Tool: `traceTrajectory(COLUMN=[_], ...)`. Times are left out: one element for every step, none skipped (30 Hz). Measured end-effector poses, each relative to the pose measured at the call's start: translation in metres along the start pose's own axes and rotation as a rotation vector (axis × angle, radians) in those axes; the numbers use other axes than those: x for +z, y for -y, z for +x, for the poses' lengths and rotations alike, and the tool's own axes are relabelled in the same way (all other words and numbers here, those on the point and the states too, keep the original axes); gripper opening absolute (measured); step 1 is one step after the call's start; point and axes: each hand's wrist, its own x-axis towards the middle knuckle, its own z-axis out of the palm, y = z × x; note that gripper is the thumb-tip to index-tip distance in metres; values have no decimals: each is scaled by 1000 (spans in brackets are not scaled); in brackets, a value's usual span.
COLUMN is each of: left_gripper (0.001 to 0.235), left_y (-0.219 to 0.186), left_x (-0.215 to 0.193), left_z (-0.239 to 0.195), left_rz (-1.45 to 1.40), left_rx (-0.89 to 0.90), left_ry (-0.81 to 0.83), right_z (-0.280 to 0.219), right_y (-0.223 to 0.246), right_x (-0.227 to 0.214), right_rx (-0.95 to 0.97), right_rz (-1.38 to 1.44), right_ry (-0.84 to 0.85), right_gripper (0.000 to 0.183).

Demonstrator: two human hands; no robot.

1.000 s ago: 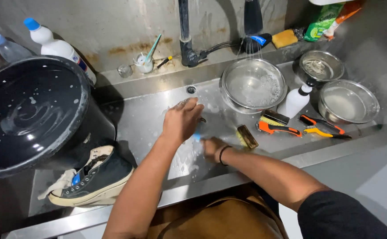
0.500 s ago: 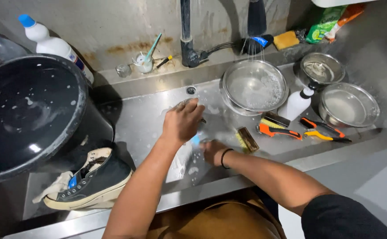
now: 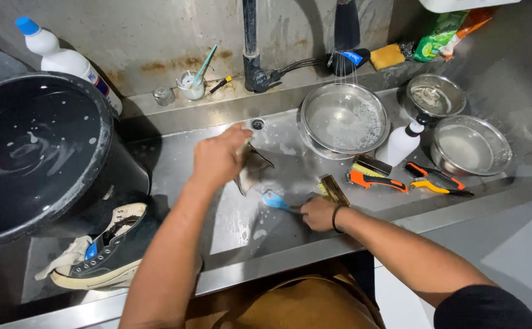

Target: Scrubbing the upper and sole of a sneaker using a brush and water in a sink to clean it.

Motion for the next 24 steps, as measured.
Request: traceTrajectory(left_gripper=[28,34,34,32,30,30,33,36,36,37,37,37,34,32,32,32,32,32,31,31,31,31,31,31], left_y=[6,15,19,23,27,29,30,31,32,32,32,32,31,31,28,29,30,28,27,33,34,34,33,32], left_x=[-3,-7,-9,-12,-14,-17,-18,-18,-19,-19,-17,-18,-20,-22,-22,-23,-25,-20,-16,-15,-14,-12,-8,-8], left_z=[4,10,15,16,18,21,26,27,28,30,32,34,36,40,34,38,42,44,46,51,49,49,49,50], left_rz=[-54,-104,-101,-146,-191,-184,-172,-164,-159,-164,-169,-173,-191,-209,-213,-217,-221,-217,-221,-216,-202,-201,-201,-192], left_rx=[-39,-82,-90,-112,-133,-151,-105,-58,-76,-61,-47,-55,-96,-131,-134,-128,-121,-118,-112,-112,-115,-110,-105,-115], left_ry=[103,202,193,202,210,204,233,271,274,270,265,275,260,243,252,247,243,250,250,231,220,231,241,254], right_z=[-6,-9,-10,-10,-10,-45,-98,-170,-194,-220,-245,-249,-253,-256,-258,-259,-262,-259,-259,-258,-250,-244,-241,-237], right_y=[7,14,10,6,2,65,124,175,189,204,217,214,217,226,239,252,268,285,305,327,346,364,381,392], right_x=[-3,-9,-12,-14,-16,-59,-102,-135,-141,-147,-154,-161,-161,-155,-154,-155,-157,-160,-163,-168,-172,-176,-178,-174], right_rx=[61,118,114,-107,-335,-352,-309,-263,-277,-519,-769,-774,-709,-639,-569,-496,-424,-358,-293,-240,-187,-130,-74,-23], right_rz=[-77,-161,-173,-523,-868,-878,-745,-597,-598,-922,-1242,-1232,-1166,-1100,-1035,-986,-937,-869,-800,-748,-695,-638,-581,-508], right_ry=[89,178,178,115,45,52,-129,-301,-289,-344,-401,-391,-368,-348,-328,-325,-321,-311,-300,-297,-292,-293,-294,-269], right_gripper=[32,47,47,31,29,29,23,18,18,19,38,38,37,36,36,35,34,34,33,33,32,32,32,31])
